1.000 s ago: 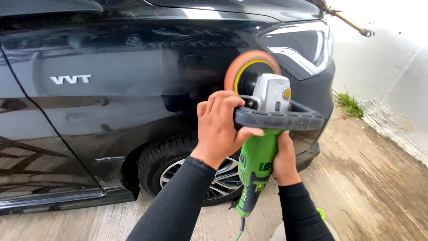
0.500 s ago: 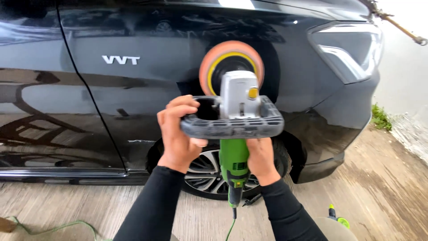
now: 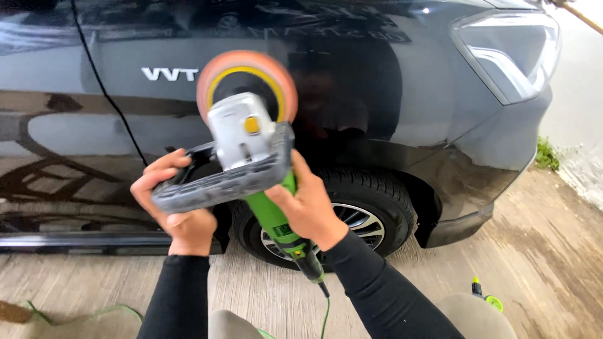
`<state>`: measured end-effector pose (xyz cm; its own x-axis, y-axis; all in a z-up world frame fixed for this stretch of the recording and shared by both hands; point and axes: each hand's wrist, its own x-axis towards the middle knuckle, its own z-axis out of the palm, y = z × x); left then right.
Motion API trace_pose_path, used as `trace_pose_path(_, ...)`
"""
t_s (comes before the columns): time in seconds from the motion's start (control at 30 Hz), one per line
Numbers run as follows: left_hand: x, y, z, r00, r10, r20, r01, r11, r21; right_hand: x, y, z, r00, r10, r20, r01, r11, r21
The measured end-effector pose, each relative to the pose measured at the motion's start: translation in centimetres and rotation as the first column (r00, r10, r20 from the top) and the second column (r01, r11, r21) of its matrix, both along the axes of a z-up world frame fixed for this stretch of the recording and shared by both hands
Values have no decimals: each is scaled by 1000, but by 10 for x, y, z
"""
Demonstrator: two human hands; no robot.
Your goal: Applying polishing compound and using an electric polisher to buff the exterior fender of a car.
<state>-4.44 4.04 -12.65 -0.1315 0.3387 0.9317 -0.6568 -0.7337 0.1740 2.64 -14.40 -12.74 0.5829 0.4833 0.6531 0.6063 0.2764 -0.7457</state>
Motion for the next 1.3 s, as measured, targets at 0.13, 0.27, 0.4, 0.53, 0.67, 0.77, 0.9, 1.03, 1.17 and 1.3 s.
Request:
trace_pose_path(0.13,-8,7,-6,999,46,-18,-46,999,-7,-8,1,10,999,-29,40,32,996,-83)
trace_pose_path(0.27,-9,-5,4,996,81,-42,-80,997,21,-5,-4,9,1000,-25,11,25,997,-79)
trace_pose_path(0.4,1,-28,18,996,77,-42,-74,995,70,9,-19,-5,997,-75,-23,74,996,-56)
trace_pose_path(0.53,19,-60,19,998,43,-42,-39,995,88,37,-51,-35,986,-157,-55,155,987,-51)
trace_pose_path(0.67,34,-96,21,992,17,-126,7,982,189,61,-91,-56,966,-211,-147,206,977,-50)
trace_pose_path(0.77,45,-127,26,985,17,-170,23,972,233,83,-119,-65,957,-229,-180,227,973,-35)
trace_pose_path(0.9,62,-169,34,972,48,-231,27,949,313,80,-141,-63,952,-245,-185,249,968,1)
trace_pose_path(1.03,79,-208,39,955,74,-287,40,927,373,90,-165,-70,945,-260,-198,272,962,34)
trace_pose_path(1.17,97,-239,41,947,87,-310,56,905,423,98,-185,-80,940,-270,-209,288,956,59)
trace_pose_path(1.3,111,-262,37,936,113,-334,62,879,473,104,-201,-92,936,-276,-218,299,951,83)
